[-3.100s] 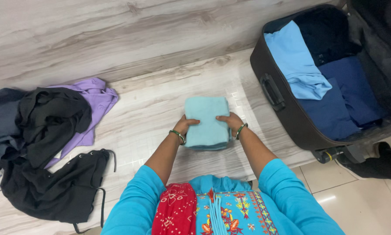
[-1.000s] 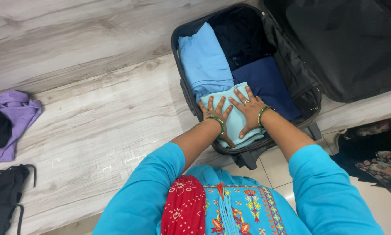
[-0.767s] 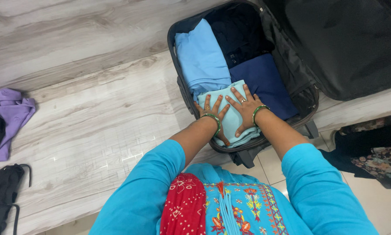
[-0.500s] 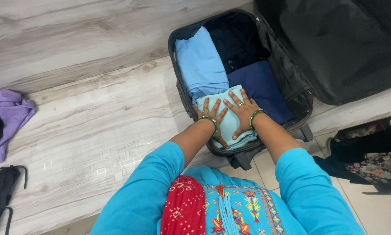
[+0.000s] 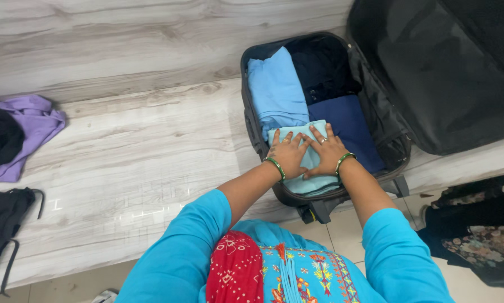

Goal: The person folds a light blue garment, a black top, a white shirt, and a pair of dark grey pants by hand on a low wooden bench and places them into an open suitcase.

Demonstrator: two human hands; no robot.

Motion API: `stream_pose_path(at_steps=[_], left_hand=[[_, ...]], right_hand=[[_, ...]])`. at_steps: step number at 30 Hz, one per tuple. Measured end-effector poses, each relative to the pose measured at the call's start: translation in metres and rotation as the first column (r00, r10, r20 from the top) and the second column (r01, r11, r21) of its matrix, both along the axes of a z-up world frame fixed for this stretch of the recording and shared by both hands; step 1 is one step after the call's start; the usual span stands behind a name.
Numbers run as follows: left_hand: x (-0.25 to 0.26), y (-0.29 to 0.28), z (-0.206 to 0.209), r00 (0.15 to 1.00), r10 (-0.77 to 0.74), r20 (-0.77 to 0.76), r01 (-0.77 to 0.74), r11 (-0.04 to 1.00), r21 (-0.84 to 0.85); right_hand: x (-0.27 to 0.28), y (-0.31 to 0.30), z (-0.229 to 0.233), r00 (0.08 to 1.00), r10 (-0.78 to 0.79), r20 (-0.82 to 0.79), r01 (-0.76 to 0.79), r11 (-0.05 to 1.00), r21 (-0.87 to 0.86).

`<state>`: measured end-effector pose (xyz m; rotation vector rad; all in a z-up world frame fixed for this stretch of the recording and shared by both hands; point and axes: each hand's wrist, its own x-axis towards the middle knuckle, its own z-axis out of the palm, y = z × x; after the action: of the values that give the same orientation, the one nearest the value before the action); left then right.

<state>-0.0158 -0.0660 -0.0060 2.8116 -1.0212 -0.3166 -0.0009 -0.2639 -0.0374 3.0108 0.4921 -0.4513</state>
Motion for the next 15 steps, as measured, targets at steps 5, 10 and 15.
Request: stream_pose_path(at_steps=[5,10,15], left_hand=[[-0.012,0.03,0.002,1.0,0.001,0.0,-0.001,0.997,-0.072],[-0.015,0.082,0.005,0.992,0.067,0.111,-0.041,0.972,-0.23],[0.002,0.169,-0.002,0.974,0.195,0.115,-0.175,0.97,-0.168]], right_hand=[[0.004,-0.001,0.003,0.954,-0.074,0.29,-0.013,0.957,0.288],[-0.017,0.065,0.032,0.871,-0.222,0.437,-0.021,0.873,0.487],[-0.037,0.17,0.042,0.9,-0.095,0.425,-0.15,0.849,0.507]])
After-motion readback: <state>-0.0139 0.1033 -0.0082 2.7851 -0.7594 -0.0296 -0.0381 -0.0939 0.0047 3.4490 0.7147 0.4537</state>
